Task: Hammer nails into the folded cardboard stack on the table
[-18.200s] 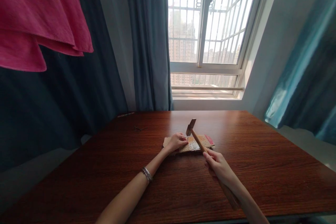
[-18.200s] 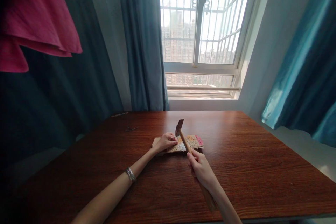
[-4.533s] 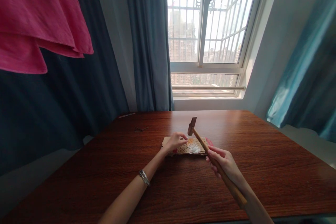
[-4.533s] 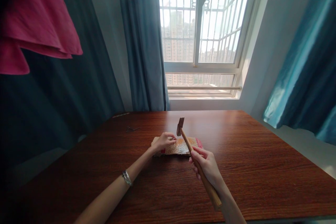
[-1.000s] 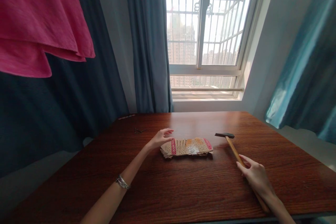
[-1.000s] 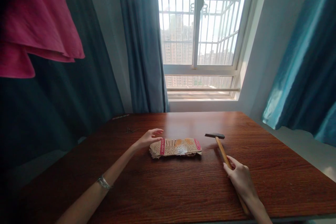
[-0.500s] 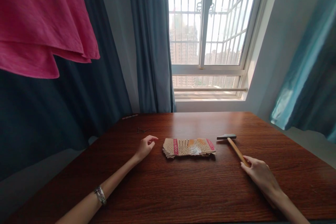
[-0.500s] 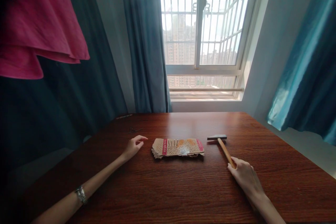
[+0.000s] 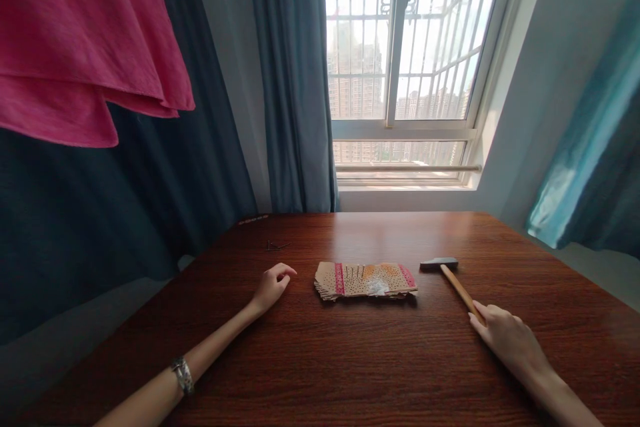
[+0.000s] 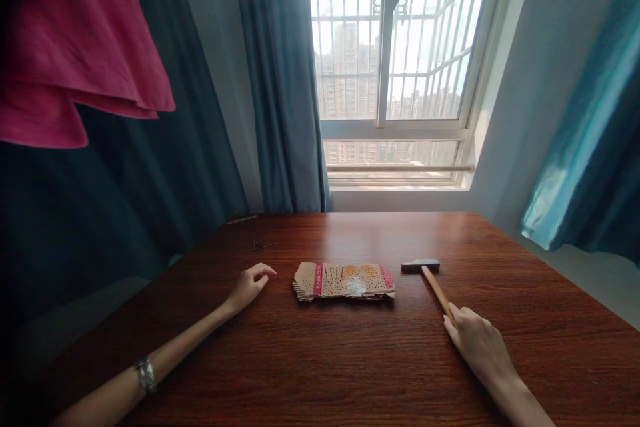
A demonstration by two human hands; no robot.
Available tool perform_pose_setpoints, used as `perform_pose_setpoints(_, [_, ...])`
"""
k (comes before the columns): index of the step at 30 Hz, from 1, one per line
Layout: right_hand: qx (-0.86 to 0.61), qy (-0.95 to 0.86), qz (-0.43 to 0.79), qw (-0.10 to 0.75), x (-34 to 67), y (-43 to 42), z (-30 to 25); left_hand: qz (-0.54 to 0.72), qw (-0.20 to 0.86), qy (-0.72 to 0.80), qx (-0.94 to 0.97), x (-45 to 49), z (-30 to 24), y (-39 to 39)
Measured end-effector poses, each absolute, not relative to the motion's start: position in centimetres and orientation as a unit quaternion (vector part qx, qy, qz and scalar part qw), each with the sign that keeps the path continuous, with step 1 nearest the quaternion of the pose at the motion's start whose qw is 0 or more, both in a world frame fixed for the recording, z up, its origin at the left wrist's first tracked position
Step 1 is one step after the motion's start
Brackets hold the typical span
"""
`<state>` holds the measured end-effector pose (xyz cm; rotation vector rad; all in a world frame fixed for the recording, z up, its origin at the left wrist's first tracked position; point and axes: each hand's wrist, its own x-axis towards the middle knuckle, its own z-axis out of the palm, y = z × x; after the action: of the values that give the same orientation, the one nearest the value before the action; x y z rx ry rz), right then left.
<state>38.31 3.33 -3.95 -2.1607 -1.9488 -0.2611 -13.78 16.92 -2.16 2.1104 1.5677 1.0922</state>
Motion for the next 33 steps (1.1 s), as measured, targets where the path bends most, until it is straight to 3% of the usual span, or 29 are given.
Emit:
perform_pose_setpoints(11, [-0.72,-0.66,-0.193,0.092,36.9,2.2,-4.5,0.354,0.139,0.521,0.764,-14.3,-2.4,16.6])
perform_pose_setpoints(21, [-0.727,-0.66,-0.052,0.182,38.7,2.2,-4.4,0.35,0.13,0.526,0.764,-14.8,-2.5,17.5])
perform_pose_setpoints(27, [-0.719,-0.655,-0.023,0.231,40.4,1.0,-4.1,0.355,0.034,0.59,0.725,-19.8,-0.9,20.8])
perform_pose_setpoints(33, [-0.733,-0.633,0.026,0.249,41.4,0.8,-4.5,0.238,0.022,0.719,0.652,-24.6,0.9,25.7])
